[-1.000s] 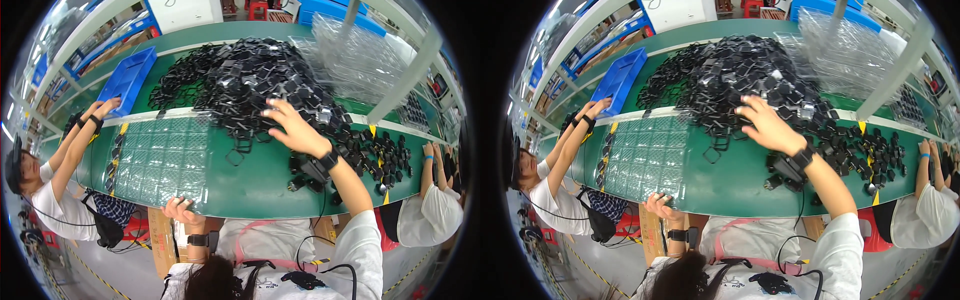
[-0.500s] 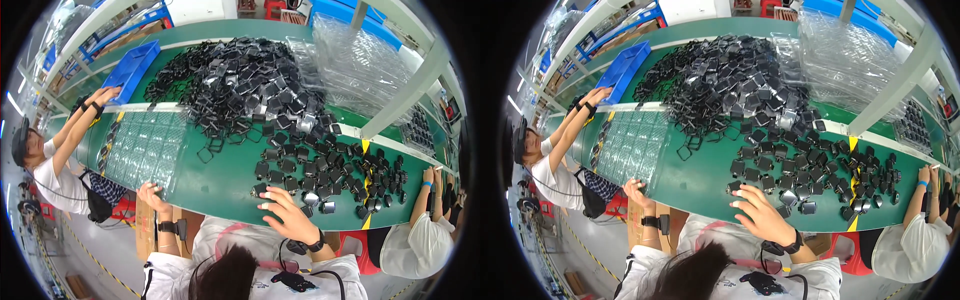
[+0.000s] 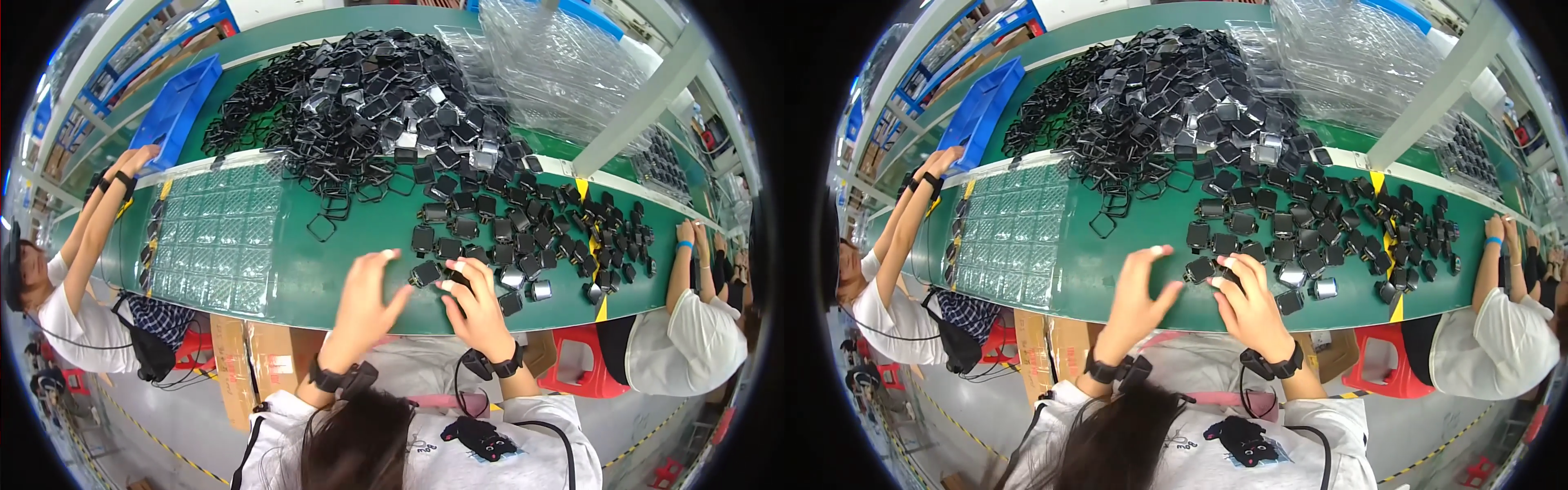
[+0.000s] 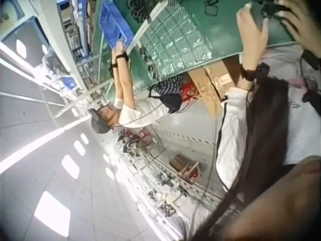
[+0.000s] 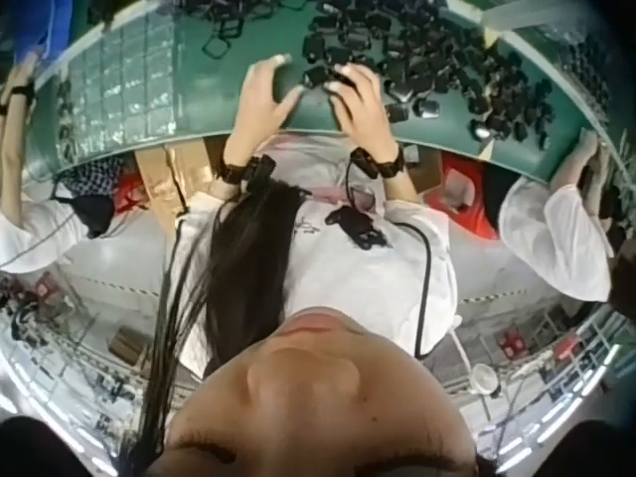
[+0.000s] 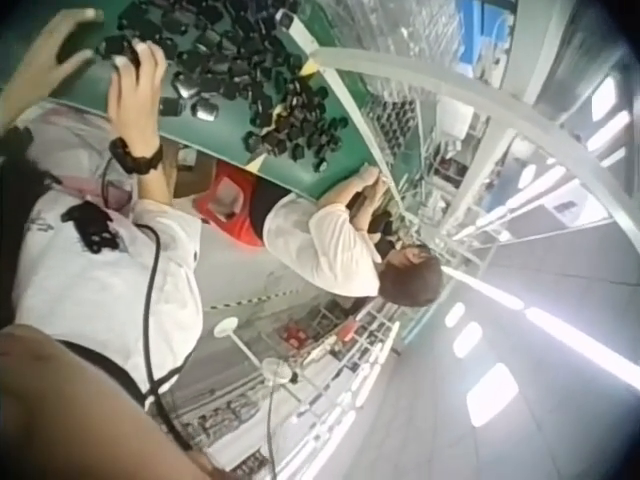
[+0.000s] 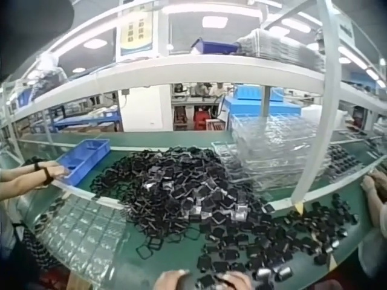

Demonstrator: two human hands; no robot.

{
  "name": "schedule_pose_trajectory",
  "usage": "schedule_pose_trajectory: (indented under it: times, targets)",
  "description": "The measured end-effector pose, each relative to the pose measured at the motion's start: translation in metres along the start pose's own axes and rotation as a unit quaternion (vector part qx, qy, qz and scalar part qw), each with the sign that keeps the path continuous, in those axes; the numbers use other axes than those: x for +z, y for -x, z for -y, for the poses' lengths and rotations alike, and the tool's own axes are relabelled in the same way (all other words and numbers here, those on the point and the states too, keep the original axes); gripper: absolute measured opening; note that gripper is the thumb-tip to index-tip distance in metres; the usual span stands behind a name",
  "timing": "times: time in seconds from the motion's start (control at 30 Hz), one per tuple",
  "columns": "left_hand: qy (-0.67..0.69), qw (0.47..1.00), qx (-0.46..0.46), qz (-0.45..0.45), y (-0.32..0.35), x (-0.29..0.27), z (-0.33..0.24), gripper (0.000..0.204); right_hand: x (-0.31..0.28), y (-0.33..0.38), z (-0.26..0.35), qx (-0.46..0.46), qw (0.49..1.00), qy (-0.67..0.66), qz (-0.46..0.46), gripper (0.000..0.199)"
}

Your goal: The person picks up a watch face, peels off a protective film, and presses the face into a watch frame. They then tap the screen to cycle through displays before placing the assembled watch into a plastic tray and repeating the process.

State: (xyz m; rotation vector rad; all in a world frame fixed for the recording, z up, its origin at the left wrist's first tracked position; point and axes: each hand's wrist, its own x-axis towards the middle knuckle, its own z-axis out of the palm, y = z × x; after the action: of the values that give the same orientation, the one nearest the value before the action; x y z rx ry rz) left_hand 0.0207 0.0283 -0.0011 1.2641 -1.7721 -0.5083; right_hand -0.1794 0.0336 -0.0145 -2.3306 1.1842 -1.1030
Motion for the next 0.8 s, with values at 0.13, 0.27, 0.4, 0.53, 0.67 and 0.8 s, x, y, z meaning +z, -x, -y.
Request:
schedule_pose_trajectory:
  times: [0.13, 0.27, 0.4, 0.53, 0.67, 0.8]
  targets:
    - [0.024, 0.999, -0.006, 0.045, 0.002, 0.015, 0.007, 0.045, 0.004, 0.005, 0.007, 0.013, 0.999, 0.034, -0.029, 0.031]
    - [0.049, 0.998, 0.006, 0.045, -0.002, 0.019, 0.018, 0.047, 0.006, 0.005, 0.007, 0.017, 0.997, 0.061, -0.041, 0.03]
    - [0.167, 0.985, -0.04, 0.006, 0.0, 0.008, 0.02, 0.05, 0.013, -0.003, 0.017, 0.006, 0.996, 0.071, -0.045, 0.031]
    - [0.226, 0.971, -0.076, -0.018, 0.015, -0.005, 0.027, 0.056, 0.053, -0.009, 0.042, 0.175, 0.948, -0.255, -0.076, 0.035]
    - [0.248, 0.955, -0.163, 0.008, 0.009, -0.028, 0.024, 0.059, 0.077, -0.028, 0.051, 0.176, 0.925, -0.334, -0.047, 0.038]
    - [0.28, 0.94, -0.194, 0.028, 0.0, -0.051, 0.029, 0.055, 0.083, -0.05, 0.051, 0.212, 0.894, -0.394, 0.012, 0.038]
